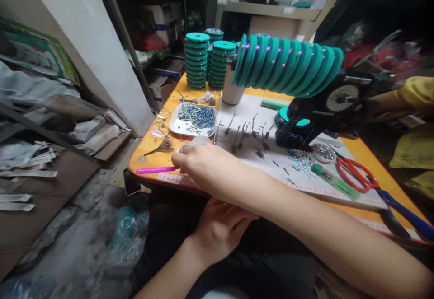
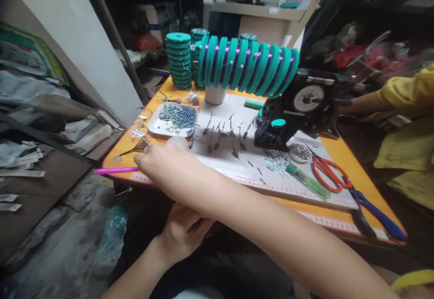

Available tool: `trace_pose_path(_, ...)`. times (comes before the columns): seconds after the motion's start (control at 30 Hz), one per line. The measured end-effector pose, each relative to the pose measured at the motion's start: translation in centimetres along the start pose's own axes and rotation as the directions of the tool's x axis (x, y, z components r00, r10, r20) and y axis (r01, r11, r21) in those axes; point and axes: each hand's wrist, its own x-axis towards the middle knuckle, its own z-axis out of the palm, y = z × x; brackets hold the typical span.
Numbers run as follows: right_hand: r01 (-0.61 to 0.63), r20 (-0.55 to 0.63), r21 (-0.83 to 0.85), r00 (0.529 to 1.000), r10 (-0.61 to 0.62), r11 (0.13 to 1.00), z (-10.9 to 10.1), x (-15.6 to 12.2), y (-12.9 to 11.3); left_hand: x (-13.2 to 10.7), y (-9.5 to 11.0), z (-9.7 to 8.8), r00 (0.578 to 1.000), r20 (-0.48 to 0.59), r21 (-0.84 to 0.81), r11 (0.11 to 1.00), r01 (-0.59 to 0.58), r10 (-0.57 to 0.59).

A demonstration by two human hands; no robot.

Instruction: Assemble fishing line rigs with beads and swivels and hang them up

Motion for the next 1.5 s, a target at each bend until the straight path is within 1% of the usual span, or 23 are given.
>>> trace_pose_path(0.07, -0.002, 0.062, -0.03, 0.998, 0.004, 1.0, 1.1, 1.4, -0.6, -0.3, 0.1, 0.0, 1.0, 0.0, 0.037, 0.999, -0.025, 0.025)
trace_pose_path(0.17, -0.049, 0.086, -0.056, 0.995, 0.054, 0.997, 2.0, 2.0, -1.0, -0.6, 0.1, 0.0, 1.0, 0.007, 0.037, 0.999, -0.017, 0.016)
trace_pose_path(0.23, -0.089, 0.096, -0.088, 0.991, 0.097, 0.992, 1.9, 1.7, -1.1, -0.6, 0.1, -0.1, 1.0, 0.003, 0.035, 0.999, -0.005, 0.005)
trace_pose_path(0.33, -0.142, 0.111, -0.142, 0.981, 0.159, 0.98, 0.7, 0.4, -0.9, -0.5, 0.0, -0.2, 0.999, -0.028, 0.054, 0.998, 0.04, -0.038)
trace_pose_path(0.4, -0.168, 0.065, -0.147, 0.982, 0.179, 0.975, -0.3, -1.3, -0.7, -0.4, 0.0, -0.2, 0.995, -0.049, 0.032, 0.996, 0.086, -0.084)
trace_pose_path(0.47, -0.197, -0.115, -0.066, 0.975, 0.189, 0.978, -1.2, -3.9, -0.5, -0.4, 0.2, -0.2, 0.979, -0.09, -0.063, 0.982, 0.179, -0.185)
trace_pose_path(0.5, -0.212, -0.256, 0.018, 0.944, 0.209, 0.977, -1.5, -5.4, -0.4, -0.5, 0.3, -0.1, 0.958, -0.115, -0.139, 0.96, 0.245, -0.261)
trace_pose_path(0.53, -0.222, -0.396, 0.115, 0.884, 0.25, 0.968, -1.7, -7.0, -0.4, -0.5, 0.4, 0.0, 0.929, -0.133, -0.227, 0.923, 0.311, -0.346)
trace_pose_path(0.57, -0.232, -0.487, 0.215, 0.817, 0.31, 0.949, -1.6, -8.6, -0.5, -0.4, 0.6, 0.1, 0.894, -0.14, -0.311, 0.876, 0.368, -0.425)
trace_pose_path(0.6, -0.246, -0.526, 0.314, 0.759, 0.384, 0.917, -1.3, -10.2, -0.7, -0.4, 0.7, 0.3, 0.861, -0.141, -0.375, 0.831, 0.41, -0.489)
trace_pose_path(0.63, -0.262, -0.523, 0.41, 0.717, 0.461, 0.874, -0.8, -11.6, -0.9, -0.2, 0.9, 0.4, 0.833, -0.138, -0.421, 0.794, 0.44, -0.535)
trace_pose_path(0.7, -0.296, -0.435, 0.568, 0.684, 0.585, 0.768, 0.7, -13.9, -1.6, 0.1, 1.2, 0.7, 0.795, -0.135, -0.475, 0.743, 0.471, -0.591)
trace_pose_path(0.77, -0.317, -0.366, 0.663, 0.653, 0.663, 0.678, 2.5, -15.1, -2.4, 0.5, 1.5, 0.9, 0.786, -0.102, -0.525, 0.705, 0.477, -0.609)
trace_pose_path(0.83, -0.303, -0.374, 0.713, 0.598, 0.709, 0.632, 4.1, -15.5, -3.0, 0.8, 1.8, 1.3, 0.802, -0.059, -0.56, 0.685, 0.465, -0.594)
trace_pose_path(0.9, -0.252, -0.436, 0.731, 0.542, 0.718, 0.634, 4.9, -15.3, -3.3, 0.9, 2.0, 1.5, 0.817, -0.044, -0.54, 0.702, 0.464, -0.574)
trace_pose_path(0.97, -0.209, -0.497, 0.724, 0.503, 0.707, 0.657, 5.2, -15.2, -3.5, 0.7, 2.1, 1.6, 0.831, -0.04, -0.471, 0.744, 0.474, -0.555)
trace_pose_path(1.03, -0.215, -0.52, 0.718, 0.467, 0.716, 0.662, 5.2, -15.3, -3.5, 0.6, 1.9, 1.4, 0.863, -0.02, -0.363, 0.808, 0.464, -0.505)
trace_pose_path(1.07, -0.228, -0.516, 0.724, 0.446, 0.731, 0.651, 5.2, -15.4, -3.4, 0.5, 1.8, 1.2, 0.889, -0.003, -0.285, 0.853, 0.438, -0.457)
trace_pose_path(1.13, -0.242, -0.493, 0.755, 0.404, 0.771, 0.609, 5.4, -15.8, -3.3, 0.6, 1.5, 0.6, 0.946, 0.044, -0.089, 0.942, 0.322, -0.32)
trace_pose_path(1.2, -0.235, -0.458, 0.796, 0.369, 0.809, 0.558, 5.7, -16.3, -3.3, 0.8, 1.2, 0.1, 0.975, 0.102, 0.093, 0.978, 0.186, -0.195)
trace_pose_path(1.27, -0.226, -0.424, 0.828, 0.347, 0.837, 0.513, 6.1, -16.6, -3.2, 0.9, 1.1, -0.2, 0.983, 0.127, 0.194, 0.975, 0.105, -0.131)
trace_pose_path(1.33, -0.213, -0.405, 0.847, 0.334, 0.851, 0.486, 6.3, -16.8, -3.2, 1.1, 1.1, -0.2, 0.987, 0.113, 0.221, 0.972, 0.084, -0.111)
trace_pose_path(1.5, -0.144, -0.367, 0.887, 0.357, 0.859, 0.439, 6.1, -16.9, -3.3, 1.2, 1.3, 0.4, 0.991, 0.104, 0.192, 0.979, 0.066, -0.087)
